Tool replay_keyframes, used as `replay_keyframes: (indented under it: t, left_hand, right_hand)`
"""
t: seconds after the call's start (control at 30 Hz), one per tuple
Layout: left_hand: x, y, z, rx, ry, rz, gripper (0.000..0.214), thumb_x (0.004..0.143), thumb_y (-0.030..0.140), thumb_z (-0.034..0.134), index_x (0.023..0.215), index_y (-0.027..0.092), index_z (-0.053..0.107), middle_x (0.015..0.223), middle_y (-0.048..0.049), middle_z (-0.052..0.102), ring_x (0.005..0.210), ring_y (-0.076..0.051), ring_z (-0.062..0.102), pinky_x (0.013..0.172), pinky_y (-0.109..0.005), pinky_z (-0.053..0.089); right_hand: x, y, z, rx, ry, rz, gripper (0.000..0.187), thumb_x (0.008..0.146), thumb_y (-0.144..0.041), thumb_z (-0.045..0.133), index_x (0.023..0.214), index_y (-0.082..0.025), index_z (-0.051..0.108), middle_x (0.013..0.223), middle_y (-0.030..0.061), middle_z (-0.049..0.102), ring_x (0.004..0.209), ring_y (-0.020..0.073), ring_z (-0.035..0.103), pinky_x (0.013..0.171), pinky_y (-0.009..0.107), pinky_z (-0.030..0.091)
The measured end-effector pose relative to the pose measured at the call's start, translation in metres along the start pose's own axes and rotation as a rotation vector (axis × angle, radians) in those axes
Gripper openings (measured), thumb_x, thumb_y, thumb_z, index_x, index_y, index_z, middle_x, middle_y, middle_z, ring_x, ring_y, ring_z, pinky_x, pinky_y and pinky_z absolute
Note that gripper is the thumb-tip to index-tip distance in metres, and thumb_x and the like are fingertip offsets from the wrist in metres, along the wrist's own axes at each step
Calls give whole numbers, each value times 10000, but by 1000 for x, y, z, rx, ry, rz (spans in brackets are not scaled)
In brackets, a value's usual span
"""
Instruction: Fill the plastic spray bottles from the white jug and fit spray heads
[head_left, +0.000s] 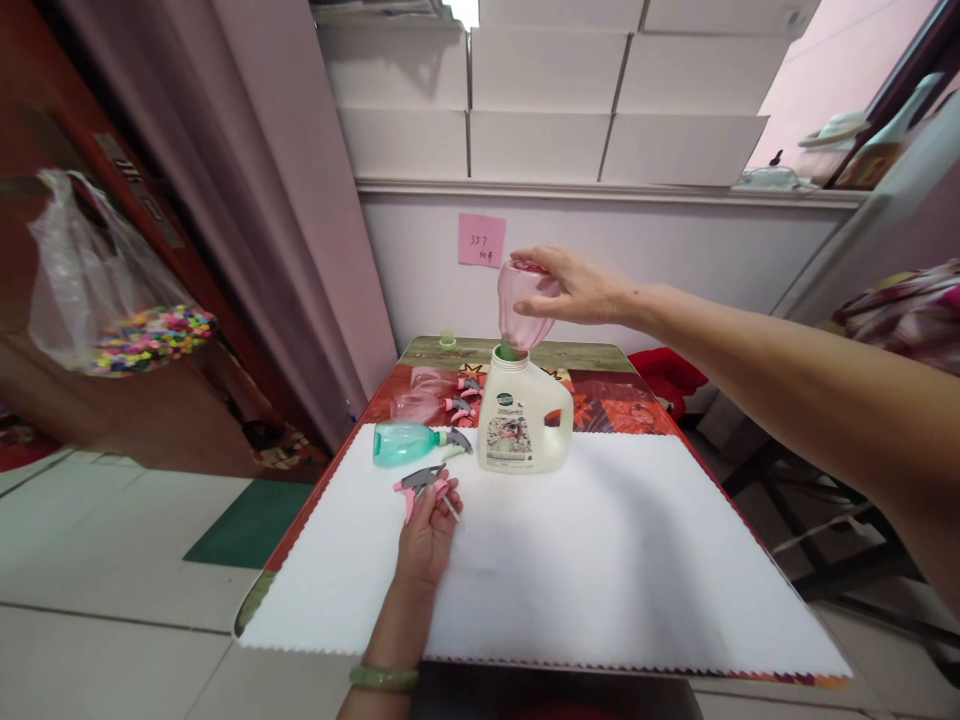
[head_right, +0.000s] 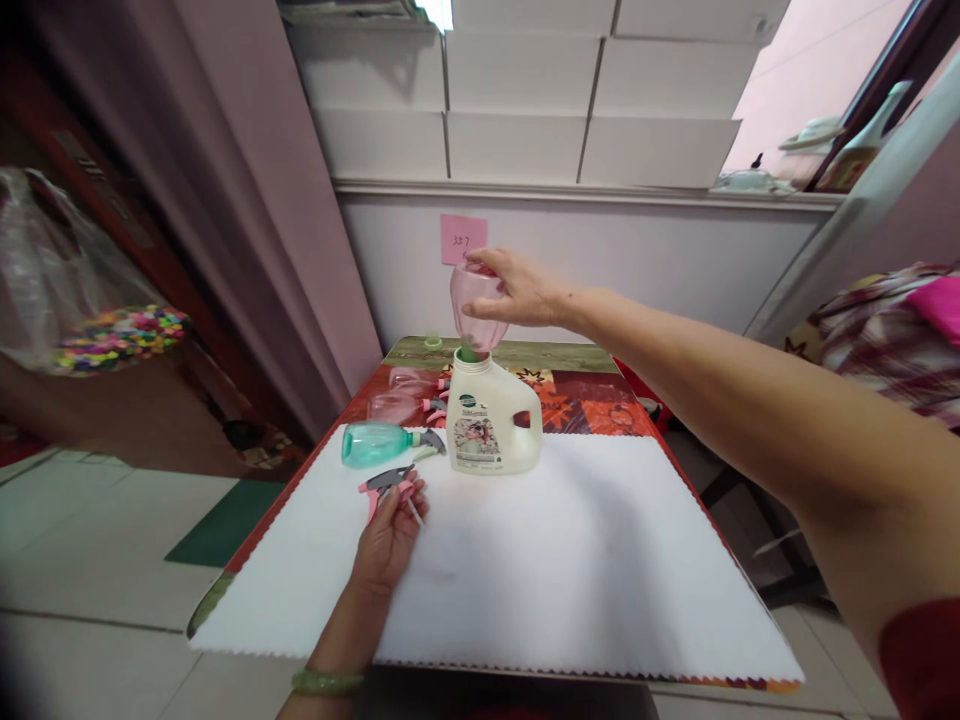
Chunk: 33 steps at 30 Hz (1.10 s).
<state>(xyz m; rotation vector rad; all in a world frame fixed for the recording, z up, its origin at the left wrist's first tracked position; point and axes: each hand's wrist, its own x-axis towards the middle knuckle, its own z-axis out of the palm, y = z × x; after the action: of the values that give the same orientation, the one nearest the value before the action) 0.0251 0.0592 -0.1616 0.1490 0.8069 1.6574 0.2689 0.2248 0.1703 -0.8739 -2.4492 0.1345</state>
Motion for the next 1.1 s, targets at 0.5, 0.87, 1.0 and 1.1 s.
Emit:
replay_keyframes:
  t: [0.5, 0.87, 1.0, 1.1]
  left_hand:
    - [3, -4, -3, -15, -11, 20, 189, 953, 194, 662, 1085, 105, 766, 1022, -131, 771, 804, -131, 716, 774, -250, 611]
    - [3, -2, -3, -19, -15, 6, 196, 955, 190, 666, 1106, 113, 764, 1001, -131, 775, 791, -129, 711, 768, -247, 611]
    - [2, -3, -2, -17, -12, 14, 208, 964, 182, 645, 1113, 93, 760, 992, -138, 775, 784, -133, 711, 754, -250, 611]
    - [1, -2, -2, -18, -16, 11, 217, 960, 183, 651, 1122, 83, 756, 979, -137, 774, 769, -134, 710, 743, -252, 610]
  right_hand:
    - [-4, 1, 2, 10, 9, -6, 723, 835, -470, 738, 1477, -206, 536, 1503, 172, 577, 1307, 381, 611, 1096, 574, 529]
    - [-5, 0, 3, 6, 13, 5, 708, 848, -482, 735, 1479, -233, 531, 1490, 158, 584, 1291, 376, 621, 1101, 564, 528]
    - [-7, 7, 8, 35, 36, -12, 702, 844, -455, 742, 1475, -238, 526, 1494, 165, 583, 1284, 369, 627, 1073, 569, 543]
    - [-9, 13, 10, 56, 51, -49, 694, 851, -448, 731, 1468, -206, 523, 1485, 185, 585, 1279, 359, 634, 1044, 555, 559]
